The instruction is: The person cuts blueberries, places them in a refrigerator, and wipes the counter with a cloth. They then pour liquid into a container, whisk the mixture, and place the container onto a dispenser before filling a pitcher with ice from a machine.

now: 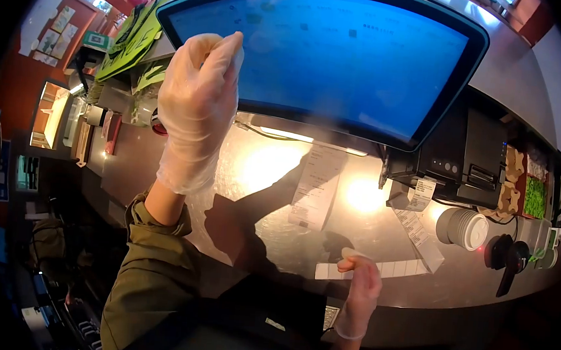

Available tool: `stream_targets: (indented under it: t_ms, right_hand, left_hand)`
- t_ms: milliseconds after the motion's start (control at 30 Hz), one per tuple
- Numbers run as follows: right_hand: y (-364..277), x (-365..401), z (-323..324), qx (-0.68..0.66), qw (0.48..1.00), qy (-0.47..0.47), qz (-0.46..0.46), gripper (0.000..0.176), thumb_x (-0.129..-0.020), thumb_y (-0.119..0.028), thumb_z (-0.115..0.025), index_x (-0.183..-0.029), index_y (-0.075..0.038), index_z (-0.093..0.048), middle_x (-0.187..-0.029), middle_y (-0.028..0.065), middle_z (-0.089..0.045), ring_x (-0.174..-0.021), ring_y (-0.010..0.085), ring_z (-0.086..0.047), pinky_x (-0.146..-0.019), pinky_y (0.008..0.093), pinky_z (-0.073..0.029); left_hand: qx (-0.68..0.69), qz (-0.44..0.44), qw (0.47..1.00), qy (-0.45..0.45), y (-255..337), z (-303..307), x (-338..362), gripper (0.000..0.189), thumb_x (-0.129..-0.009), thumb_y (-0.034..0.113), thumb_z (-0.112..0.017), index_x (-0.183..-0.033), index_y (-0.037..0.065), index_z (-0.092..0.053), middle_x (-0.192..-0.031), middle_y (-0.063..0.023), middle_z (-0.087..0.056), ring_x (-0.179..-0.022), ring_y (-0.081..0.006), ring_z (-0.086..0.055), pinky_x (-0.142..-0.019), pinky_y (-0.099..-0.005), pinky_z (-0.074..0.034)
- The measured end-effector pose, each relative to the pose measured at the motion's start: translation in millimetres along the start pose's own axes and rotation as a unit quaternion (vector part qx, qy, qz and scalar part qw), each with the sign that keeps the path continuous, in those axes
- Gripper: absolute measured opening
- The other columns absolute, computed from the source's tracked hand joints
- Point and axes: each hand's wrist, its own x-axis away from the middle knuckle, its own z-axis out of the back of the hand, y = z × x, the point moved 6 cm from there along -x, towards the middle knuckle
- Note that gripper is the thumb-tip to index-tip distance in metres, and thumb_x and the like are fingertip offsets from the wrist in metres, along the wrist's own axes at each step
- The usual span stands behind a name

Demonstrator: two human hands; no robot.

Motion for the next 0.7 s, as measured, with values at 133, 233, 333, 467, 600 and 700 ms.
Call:
stream_targets:
  t_ms: [133,233,333,467,600,700]
  right_hand:
    - [-2.0,-1.1,-2.6,0.028,0.999,-0.010,0.012,0.020,-0.090,-0.008,-0.042,-0.089,0.002,-0.059,-0.083,0.0066,-0.058,-0.081,0.0138,-0.053,-0.084,0.0272,-0.040]
    - [-0.5,-1.2,-6.5,0.048,0.998,-0.024,0.012,0.020,-0.090,-0.007,-0.041,-0.088,0.002,-0.058,-0.083,0.0063,-0.057,-0.080,0.0136,-0.053,-0.084,0.0269,-0.040]
    - [-1.2,0.0,-15.3,0.036,0.999,-0.020,-0.006,0.019,-0.090,-0.007,-0.042,-0.088,0.002,-0.058,-0.082,0.0063,-0.057,-0.080,0.0135,-0.053,-0.084,0.0268,-0.040]
    - [3.1,-3.1,-15.2,0.026,0.999,-0.017,-0.008,0.018,-0.089,-0.008,-0.043,-0.088,0.002,-0.058,-0.082,0.0063,-0.057,-0.080,0.0133,-0.053,-0.084,0.0270,-0.040]
    - [5.3,-4.7,-12.5,0.027,1.000,-0.007,-0.012,0.018,-0.090,-0.008,-0.044,-0.088,0.002,-0.059,-0.082,0.0062,-0.057,-0.080,0.0132,-0.053,-0.084,0.0269,-0.040]
    - [5.3,-6.3,-12.0,0.020,1.000,-0.008,-0.018,0.018,-0.090,-0.008,-0.044,-0.088,0.001,-0.059,-0.081,0.0058,-0.057,-0.080,0.0130,-0.053,-0.084,0.0268,-0.039]
  left_hand:
    - [-0.018,-0.019,0.999,0.033,-1.0,-5.2,6.8,0.016,-0.072,0.004,-0.066,-0.088,0.009,-0.064,-0.077,-0.0017,-0.057,-0.065,-0.0188,-0.056,-0.057,-0.0272,-0.046]
    - [-0.016,-0.041,0.998,0.051,-9.8,-12.7,-1.7,0.014,-0.073,0.005,-0.064,-0.086,0.009,-0.063,-0.077,-0.0015,-0.056,-0.065,-0.0189,-0.056,-0.057,-0.0281,-0.046]
    - [-0.024,-0.063,0.996,0.058,-10.6,-23.1,-11.8,0.011,-0.074,0.004,-0.062,-0.084,0.008,-0.062,-0.077,-0.0018,-0.056,-0.067,-0.0190,-0.056,-0.059,-0.0285,-0.046]
    - [-0.021,-0.058,0.997,0.043,-7.4,-21.4,-14.7,0.009,-0.075,0.005,-0.063,-0.083,0.009,-0.062,-0.076,-0.0013,-0.055,-0.065,-0.0179,-0.055,-0.057,-0.0276,-0.045]
    - [-0.006,-0.061,0.996,0.061,-8.4,-4.1,-5.9,0.012,-0.073,0.005,-0.066,-0.084,0.009,-0.062,-0.075,-0.0004,-0.055,-0.062,-0.0168,-0.054,-0.054,-0.0265,-0.044]
    - [-0.015,-0.050,0.998,0.030,-5.8,-2.5,2.5,0.015,-0.071,0.004,-0.066,-0.086,0.009,-0.064,-0.075,-0.0004,-0.054,-0.063,-0.0163,-0.054,-0.054,-0.0264,-0.044]
